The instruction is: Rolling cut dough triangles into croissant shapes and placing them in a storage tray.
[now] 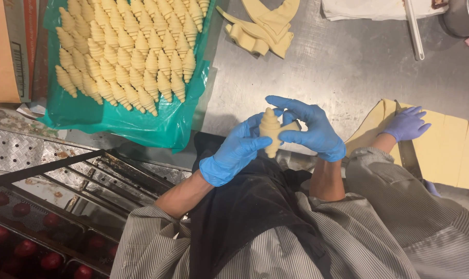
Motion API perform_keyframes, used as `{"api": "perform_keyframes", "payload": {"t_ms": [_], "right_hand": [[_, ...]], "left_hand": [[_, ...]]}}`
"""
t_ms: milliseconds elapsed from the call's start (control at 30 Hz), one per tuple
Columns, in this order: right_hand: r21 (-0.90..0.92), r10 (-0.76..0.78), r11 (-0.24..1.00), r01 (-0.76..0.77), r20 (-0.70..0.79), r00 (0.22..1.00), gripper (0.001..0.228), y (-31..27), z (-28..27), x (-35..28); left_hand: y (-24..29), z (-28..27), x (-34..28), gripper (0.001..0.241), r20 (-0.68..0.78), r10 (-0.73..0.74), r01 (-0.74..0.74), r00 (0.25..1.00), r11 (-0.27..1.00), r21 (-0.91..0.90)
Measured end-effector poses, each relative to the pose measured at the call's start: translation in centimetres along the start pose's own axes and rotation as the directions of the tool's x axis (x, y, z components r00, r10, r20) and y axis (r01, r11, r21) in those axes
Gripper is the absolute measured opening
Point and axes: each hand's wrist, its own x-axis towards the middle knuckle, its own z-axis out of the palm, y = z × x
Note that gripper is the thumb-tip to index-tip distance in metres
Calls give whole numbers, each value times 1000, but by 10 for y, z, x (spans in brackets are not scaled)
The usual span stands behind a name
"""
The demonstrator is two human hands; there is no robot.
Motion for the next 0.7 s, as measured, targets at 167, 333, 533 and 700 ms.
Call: {"api": "perform_keyframes", "payload": {"t_ms": [167,333,533,700], "right_hand": [[37,36,999,-34,-65,997,76,3,3,0],[110,72,992,-63,-81,994,75,6,5,-1],[138,61,989,-51,-63,996,75,7,7,-2],[116,113,988,-99,-114,987,76,11,5,-4]], "left_hand": [[-4,-5,1,61,-42,-19,21,999,998,56],[-3,-6,0,59,-60,-9,13,998,998,69],[-8,-8,2,58,-64,-9,13,998,999,52],[-6,-3,2,60,-54,-33,34,998,999,11]]}}
